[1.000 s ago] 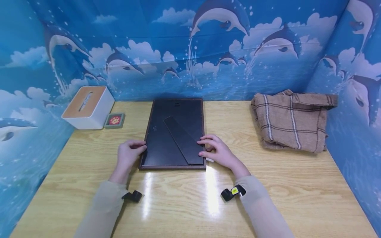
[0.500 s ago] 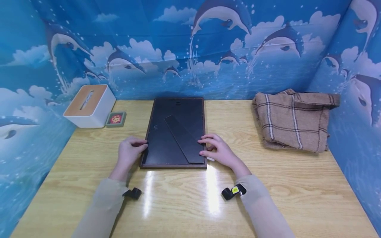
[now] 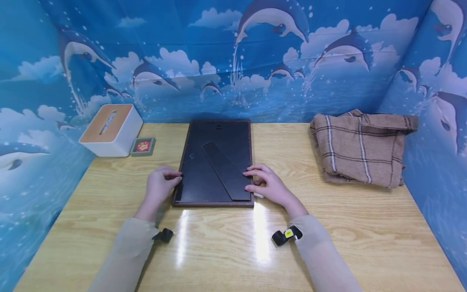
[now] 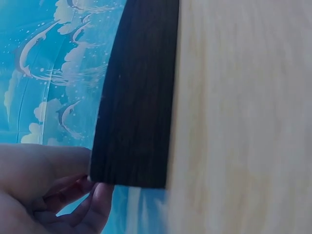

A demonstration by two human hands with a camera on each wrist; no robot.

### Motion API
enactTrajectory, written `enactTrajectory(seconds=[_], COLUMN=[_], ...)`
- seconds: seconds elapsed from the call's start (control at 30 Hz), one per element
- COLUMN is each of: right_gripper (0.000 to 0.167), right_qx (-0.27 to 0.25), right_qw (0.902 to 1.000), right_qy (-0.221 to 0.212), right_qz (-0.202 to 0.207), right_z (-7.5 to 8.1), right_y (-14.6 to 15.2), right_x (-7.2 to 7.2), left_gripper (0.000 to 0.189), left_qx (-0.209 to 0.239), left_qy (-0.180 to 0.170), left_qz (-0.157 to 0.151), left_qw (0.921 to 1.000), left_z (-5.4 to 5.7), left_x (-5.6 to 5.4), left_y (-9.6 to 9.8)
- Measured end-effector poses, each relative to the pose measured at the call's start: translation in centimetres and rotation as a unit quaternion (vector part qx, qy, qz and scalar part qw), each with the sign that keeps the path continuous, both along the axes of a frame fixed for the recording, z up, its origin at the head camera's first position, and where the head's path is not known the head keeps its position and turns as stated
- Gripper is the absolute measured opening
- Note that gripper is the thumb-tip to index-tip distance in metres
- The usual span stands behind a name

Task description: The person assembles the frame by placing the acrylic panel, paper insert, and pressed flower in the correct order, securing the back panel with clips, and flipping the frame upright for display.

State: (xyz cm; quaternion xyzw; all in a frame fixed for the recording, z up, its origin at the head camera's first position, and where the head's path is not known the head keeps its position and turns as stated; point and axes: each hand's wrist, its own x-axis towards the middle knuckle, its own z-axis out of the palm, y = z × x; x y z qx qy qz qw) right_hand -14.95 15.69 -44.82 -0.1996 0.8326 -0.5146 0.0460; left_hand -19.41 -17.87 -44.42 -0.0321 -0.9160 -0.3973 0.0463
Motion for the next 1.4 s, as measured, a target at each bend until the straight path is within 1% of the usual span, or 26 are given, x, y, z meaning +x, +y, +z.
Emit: enactTrajectory(seconds=[0.2, 0.33, 0.57, 0.63, 0.7, 0.8, 0.9, 1.0, 1.13, 1.2, 1.27, 1.4], right_gripper=[0.041, 0.04, 0.04, 0.04, 0.04, 0.041, 0.041, 0.041, 0.041, 0.041, 0.041, 0.041], right_qx=[-0.003, 0.0, 0.004, 0.003, 0.005, 0.004, 0.003, 0.004, 0.002, -0.001, -0.001, 0.003], right_qw=[1.0, 1.0, 1.0, 1.0, 1.0, 1.0, 1.0, 1.0, 1.0, 1.0, 1.0, 1.0], right_qy=[-0.003, -0.002, 0.004, 0.003, 0.003, 0.002, 0.002, 0.006, 0.006, 0.004, 0.004, 0.007], right_qz=[0.0, -0.001, -0.003, -0.003, -0.002, 0.001, 0.002, 0.002, 0.002, 0.004, 0.005, 0.005], right_z=[0.1, 0.1, 0.2, 0.3, 0.3, 0.2, 0.0, 0.0, 0.0, 0.0, -0.1, -0.2], right_y=[0.0, 0.0, 0.2, 0.3, 0.2, 0.1, 0.1, 0.1, 0.2, 0.1, 0.1, 0.1], right_x=[0.0, 0.0, 0.1, 0.1, 0.0, 0.0, 0.0, 0.0, 0.0, 0.0, 0.0, 0.1], left_gripper=[0.007, 0.006, 0.007, 0.007, 0.007, 0.006, 0.006, 0.007, 0.008, 0.008, 0.009, 0.009], left_qx=[-0.036, -0.059, -0.091, -0.106, -0.129, -0.175, -0.215, -0.244, -0.264, -0.26, -0.243, -0.168], left_qy=[0.009, 0.009, 0.02, 0.026, 0.035, 0.049, 0.044, 0.03, 0.024, 0.017, 0.002, -0.021], left_qz=[-0.026, -0.033, -0.048, -0.056, -0.067, -0.086, -0.093, -0.098, -0.106, -0.106, -0.103, -0.093], left_qw=[0.999, 0.9976, 0.9945, 0.9925, 0.9887, 0.9795, 0.9711, 0.9644, 0.9584, 0.9595, 0.9645, 0.9812], left_z=[0.4, 0.8, 0.8, 0.8, 0.9, 1.1, 1.6, 2.0, 2.2, 2.2, 2.0, 1.4], left_x=[-0.1, -0.1, -0.2, -0.2, -0.2, -0.1, 0.0, 0.0, -0.1, -0.1, -0.1, -0.2], left_y=[0.1, 0.3, 0.6, 0.8, 0.9, 1.0, 1.3, 1.6, 1.8, 1.7, 1.5, 0.6])
